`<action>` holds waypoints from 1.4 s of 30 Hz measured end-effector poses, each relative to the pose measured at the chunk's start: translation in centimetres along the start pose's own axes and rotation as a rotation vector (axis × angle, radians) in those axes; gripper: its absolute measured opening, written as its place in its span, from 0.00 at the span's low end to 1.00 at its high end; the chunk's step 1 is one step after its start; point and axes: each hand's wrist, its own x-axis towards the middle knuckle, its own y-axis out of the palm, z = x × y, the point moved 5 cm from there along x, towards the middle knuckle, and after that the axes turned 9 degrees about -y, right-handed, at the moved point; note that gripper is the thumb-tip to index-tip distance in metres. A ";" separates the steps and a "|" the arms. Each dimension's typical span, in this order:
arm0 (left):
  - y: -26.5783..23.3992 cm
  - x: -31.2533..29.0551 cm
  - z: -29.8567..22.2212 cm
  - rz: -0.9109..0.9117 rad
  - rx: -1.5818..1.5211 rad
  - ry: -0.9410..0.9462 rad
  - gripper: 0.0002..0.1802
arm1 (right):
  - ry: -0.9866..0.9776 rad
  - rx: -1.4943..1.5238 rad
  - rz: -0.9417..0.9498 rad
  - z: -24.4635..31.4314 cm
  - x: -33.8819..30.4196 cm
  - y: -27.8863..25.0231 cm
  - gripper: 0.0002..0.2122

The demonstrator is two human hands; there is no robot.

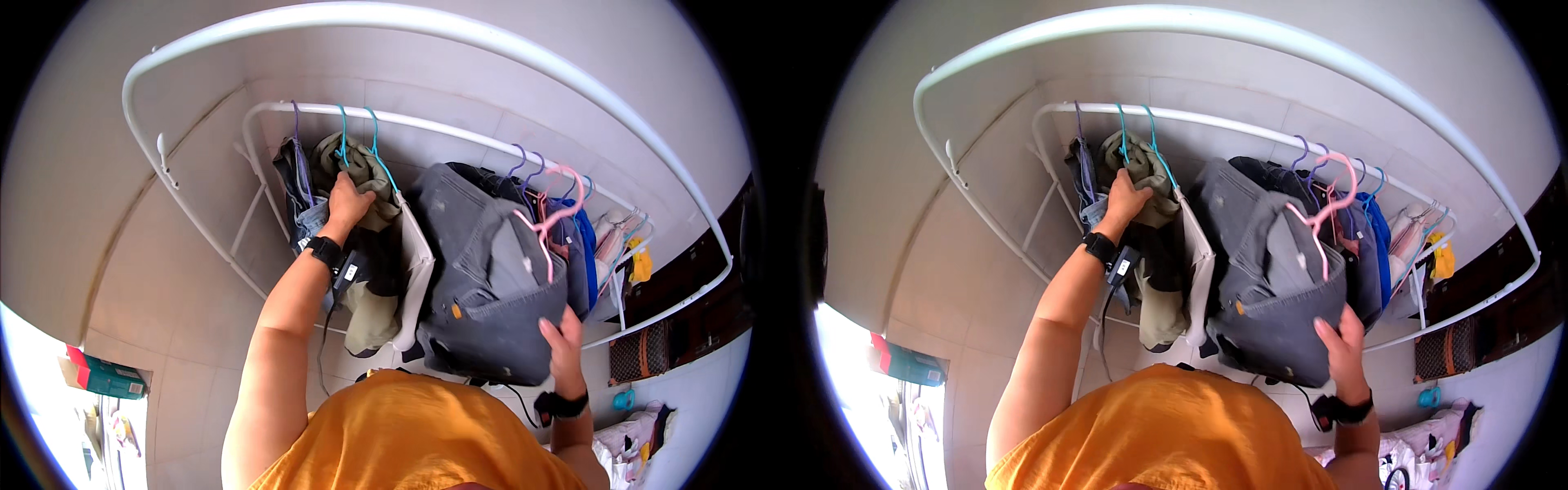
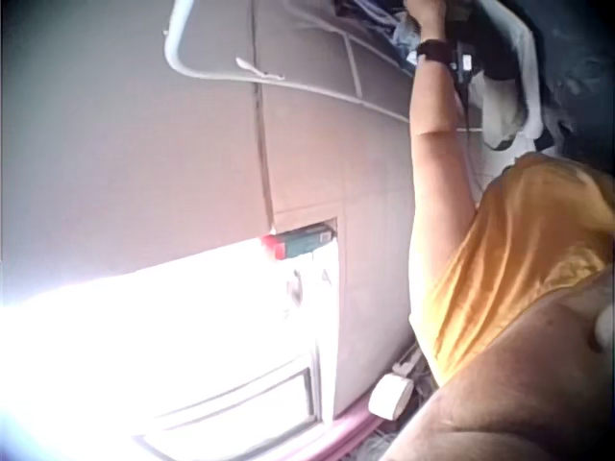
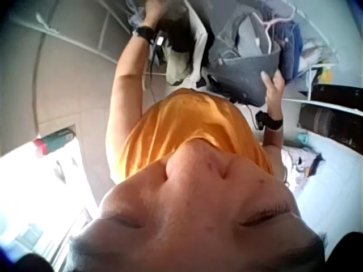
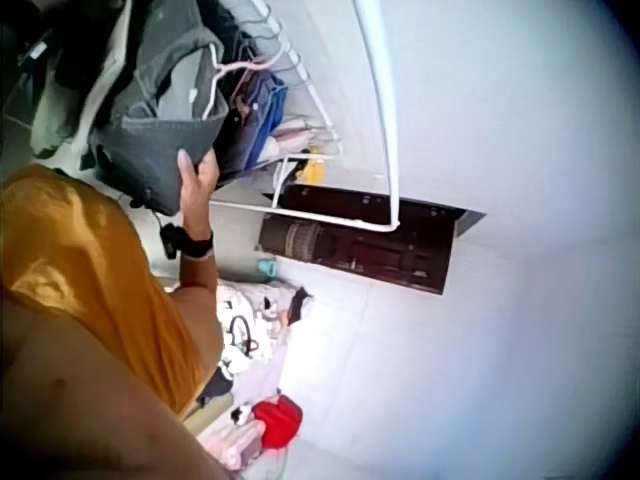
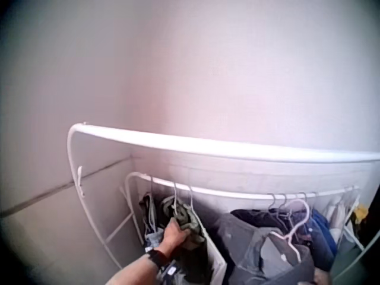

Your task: Hang various pieces of clothing onto a clothing rack using hangers.

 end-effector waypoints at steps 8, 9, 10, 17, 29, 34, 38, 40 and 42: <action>9.3 -3.9 -7.9 0.142 -0.358 0.090 0.27 | -0.120 -0.941 -0.080 10.2 -9.9 -12.7 0.22; 9.7 -4.0 -8.1 0.148 -0.384 0.027 0.26 | -0.051 -1.021 -0.198 11.4 -11.5 -15.4 0.23; 10.3 -4.2 -8.2 0.159 -0.409 -0.036 0.25 | 0.010 -0.827 -0.270 13.0 -11.7 -15.9 0.23; 11.2 -4.7 -6.3 0.042 -0.572 0.075 0.24 | 0.000 -1.199 -0.216 19.4 -18.0 -21.4 0.28; 11.8 -8.1 12.9 -0.153 -0.131 -0.451 0.39 | -0.001 -0.882 -0.542 21.0 -24.6 -35.4 0.21; 10.1 -9.0 18.7 -0.194 0.023 -0.479 0.42 | -0.167 -0.974 -0.295 21.0 -20.7 -29.0 0.17; 9.8 -10.6 19.7 -0.106 0.130 -0.411 0.41 | -0.247 -0.942 -0.250 21.4 -21.3 -30.4 0.15; 9.0 -11.1 20.9 -0.167 0.203 -0.237 0.32 | -0.078 -0.909 -0.314 23.3 -23.1 -33.4 0.19; 11.7 -12.5 18.2 0.050 0.199 -0.188 0.26 | -0.051 -0.929 -0.435 24.9 -24.4 -34.4 0.19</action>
